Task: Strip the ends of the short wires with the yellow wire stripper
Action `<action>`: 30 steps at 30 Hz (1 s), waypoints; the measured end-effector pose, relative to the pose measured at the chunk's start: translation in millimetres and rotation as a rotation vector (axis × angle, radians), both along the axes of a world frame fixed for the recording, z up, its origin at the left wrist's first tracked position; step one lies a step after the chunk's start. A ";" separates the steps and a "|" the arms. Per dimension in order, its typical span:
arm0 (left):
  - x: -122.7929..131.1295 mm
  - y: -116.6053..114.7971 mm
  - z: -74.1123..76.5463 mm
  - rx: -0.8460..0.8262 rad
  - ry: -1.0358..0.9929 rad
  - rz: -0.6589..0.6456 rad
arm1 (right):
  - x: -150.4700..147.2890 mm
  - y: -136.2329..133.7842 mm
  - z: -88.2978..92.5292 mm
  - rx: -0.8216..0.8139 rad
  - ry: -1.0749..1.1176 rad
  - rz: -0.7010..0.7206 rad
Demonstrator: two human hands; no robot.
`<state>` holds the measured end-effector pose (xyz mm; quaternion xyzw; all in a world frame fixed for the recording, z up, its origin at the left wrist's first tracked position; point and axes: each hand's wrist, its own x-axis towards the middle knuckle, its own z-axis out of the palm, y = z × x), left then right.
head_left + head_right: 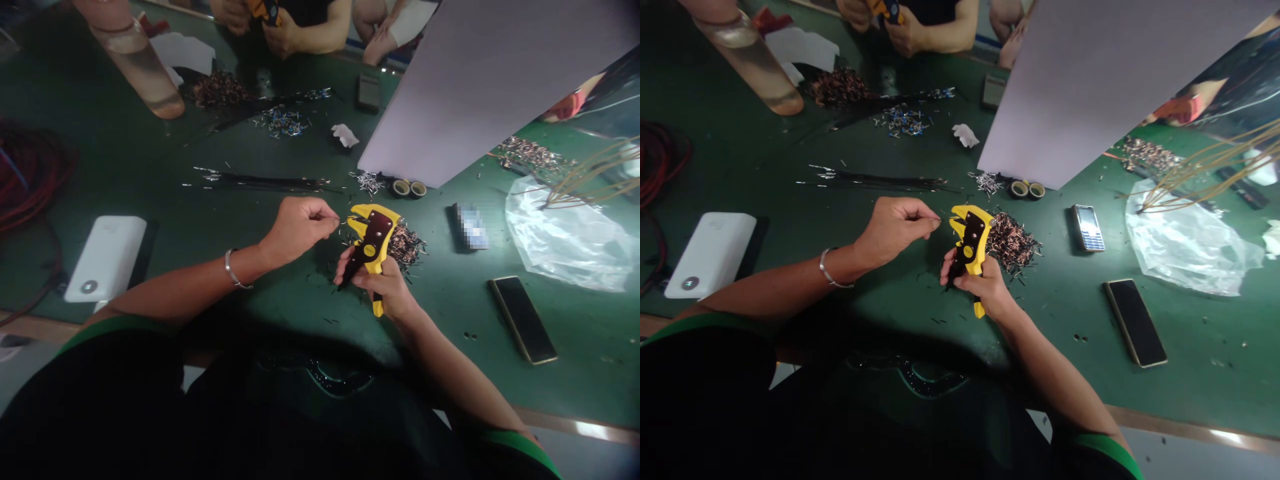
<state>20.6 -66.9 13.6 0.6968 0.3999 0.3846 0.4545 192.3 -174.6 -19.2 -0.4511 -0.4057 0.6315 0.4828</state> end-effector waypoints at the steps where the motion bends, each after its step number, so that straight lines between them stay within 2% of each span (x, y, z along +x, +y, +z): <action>1: -0.1 0.4 0.1 -0.001 -0.002 0.001 | 0.1 -0.1 0.0 0.004 0.009 -0.003; 8: -0.6 0.6 1.4 -0.011 0.004 0.002 | -1.0 -0.2 0.0 0.024 0.016 0.035; 13: -1.8 0.1 3.1 -0.005 0.001 -0.006 | -0.6 0.1 1.3 0.022 0.017 0.006; 22: -1.0 0.6 2.6 -0.099 -0.034 -0.015 | 0.7 -0.5 1.6 0.028 -0.008 0.029; 30: -1.3 -2.9 4.8 -0.037 -0.013 -0.008 | 0.1 0.8 2.7 0.005 0.024 -0.002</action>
